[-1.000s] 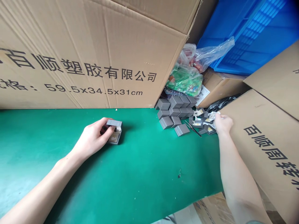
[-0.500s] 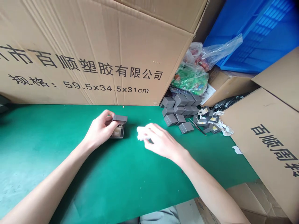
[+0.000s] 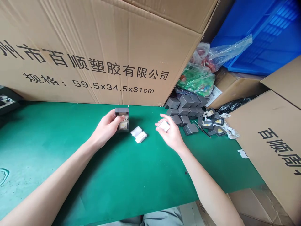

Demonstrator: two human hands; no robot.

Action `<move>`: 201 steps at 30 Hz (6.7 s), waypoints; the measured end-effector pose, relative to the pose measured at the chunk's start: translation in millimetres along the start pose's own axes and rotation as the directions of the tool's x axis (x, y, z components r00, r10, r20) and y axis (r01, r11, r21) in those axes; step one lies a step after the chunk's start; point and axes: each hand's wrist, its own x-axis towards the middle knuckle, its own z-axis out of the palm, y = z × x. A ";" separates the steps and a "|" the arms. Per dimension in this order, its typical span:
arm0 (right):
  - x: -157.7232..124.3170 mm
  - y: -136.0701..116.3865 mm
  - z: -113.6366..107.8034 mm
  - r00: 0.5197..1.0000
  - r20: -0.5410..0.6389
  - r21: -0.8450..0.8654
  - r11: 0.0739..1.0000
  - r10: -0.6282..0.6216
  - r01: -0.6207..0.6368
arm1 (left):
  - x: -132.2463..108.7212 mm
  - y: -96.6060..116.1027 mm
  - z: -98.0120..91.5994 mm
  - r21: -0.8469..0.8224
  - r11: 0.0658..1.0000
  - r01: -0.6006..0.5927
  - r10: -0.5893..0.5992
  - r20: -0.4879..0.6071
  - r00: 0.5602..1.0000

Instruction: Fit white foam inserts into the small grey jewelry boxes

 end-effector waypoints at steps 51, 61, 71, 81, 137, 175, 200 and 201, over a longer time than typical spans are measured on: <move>-29.1 -20.3 37.5 0.702 0.124 -0.414 0.607 -0.701 0.679 | -36.7 -1.1 34.2 0.022 0.973 -0.228 0.196 0.438 0.877; -30.3 -18.1 40.0 0.698 0.125 -0.500 0.563 -0.705 0.658 | -41.0 2.2 39.7 0.060 0.963 -0.263 0.215 0.423 0.880; -31.2 -19.7 42.2 0.705 0.137 -0.548 0.540 -0.696 0.639 | -43.5 -0.6 42.2 0.144 0.934 -0.327 0.249 0.395 0.884; -31.9 -23.0 43.1 0.697 0.138 -0.568 0.520 -0.704 0.638 | -42.9 -1.4 43.0 0.145 0.936 -0.321 0.244 0.393 0.887; -31.4 -32.7 50.4 0.904 -0.155 -0.259 0.899 -0.400 0.353 | -55.4 13.3 51.4 0.301 0.922 -0.242 0.118 0.376 0.919; -31.0 -24.3 44.5 0.831 -0.021 -0.634 0.650 -0.556 0.419 | -49.5 -11.4 53.1 0.654 0.334 -0.678 0.699 0.310 0.644; -32.5 -30.1 43.2 0.852 -0.115 -0.480 0.779 -0.511 0.403 | -56.3 -2.9 60.6 0.690 0.483 -0.539 0.635 0.148 0.758; -32.4 -30.6 43.3 0.858 -0.106 -0.483 0.780 -0.503 0.398 | -56.1 -2.8 60.5 0.690 0.486 -0.537 0.636 0.143 0.758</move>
